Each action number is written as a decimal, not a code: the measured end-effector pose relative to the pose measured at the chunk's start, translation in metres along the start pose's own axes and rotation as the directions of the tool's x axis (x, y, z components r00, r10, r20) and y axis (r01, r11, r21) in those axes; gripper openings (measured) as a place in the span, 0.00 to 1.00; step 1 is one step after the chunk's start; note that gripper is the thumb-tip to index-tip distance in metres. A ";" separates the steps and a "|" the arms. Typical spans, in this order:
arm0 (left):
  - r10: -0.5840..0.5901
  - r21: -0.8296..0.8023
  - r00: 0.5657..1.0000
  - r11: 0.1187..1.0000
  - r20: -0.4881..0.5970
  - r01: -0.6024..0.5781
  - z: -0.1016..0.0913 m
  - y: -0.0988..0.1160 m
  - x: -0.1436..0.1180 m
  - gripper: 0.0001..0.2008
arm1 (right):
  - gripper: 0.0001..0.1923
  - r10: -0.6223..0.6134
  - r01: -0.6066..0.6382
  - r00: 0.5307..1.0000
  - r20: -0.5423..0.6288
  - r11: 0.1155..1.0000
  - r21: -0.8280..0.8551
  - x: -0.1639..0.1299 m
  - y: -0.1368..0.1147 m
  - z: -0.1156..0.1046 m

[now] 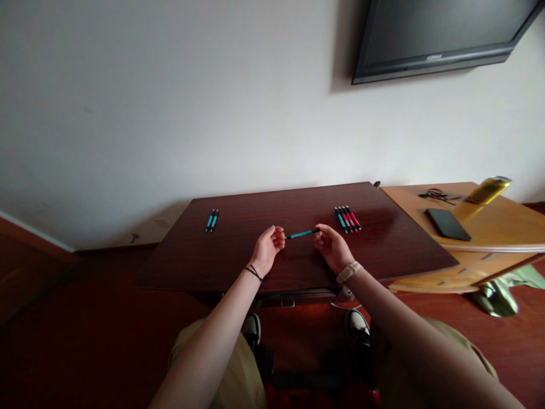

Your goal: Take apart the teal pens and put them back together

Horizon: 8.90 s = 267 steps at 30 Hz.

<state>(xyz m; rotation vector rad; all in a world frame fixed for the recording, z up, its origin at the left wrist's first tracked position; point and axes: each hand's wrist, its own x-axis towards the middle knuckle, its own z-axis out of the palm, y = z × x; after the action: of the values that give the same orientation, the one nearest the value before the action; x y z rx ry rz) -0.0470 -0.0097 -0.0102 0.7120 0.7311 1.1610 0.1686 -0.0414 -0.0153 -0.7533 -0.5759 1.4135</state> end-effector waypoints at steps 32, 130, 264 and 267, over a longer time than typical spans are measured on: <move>0.010 -0.080 1.000 0.997 0.000 -0.010 0.003 0.002 -0.003 0.14 | 0.14 -0.009 0.009 1.000 -0.005 1.000 -0.019 -0.002 -0.002 0.002; 0.131 -0.129 0.990 0.982 -0.052 -0.136 0.007 0.002 0.001 0.06 | 0.16 -0.072 0.084 0.996 0.050 0.948 -0.308 -0.007 0.004 0.001; 0.120 -0.056 0.991 0.991 -0.052 -0.123 0.005 0.000 0.003 0.08 | 0.29 -0.265 0.230 0.963 0.054 0.700 -0.676 -0.004 0.006 -0.003; 0.114 -0.050 0.992 0.992 -0.052 -0.117 0.005 0.000 0.003 0.08 | 0.30 -0.265 0.223 0.963 0.046 0.692 -0.687 -0.004 0.005 -0.003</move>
<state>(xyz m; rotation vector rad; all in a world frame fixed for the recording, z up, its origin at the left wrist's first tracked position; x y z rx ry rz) -0.0425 -0.0077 -0.0073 0.6906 0.7049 1.3025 0.1671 -0.0462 -0.0211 -1.2505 -1.1494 0.8985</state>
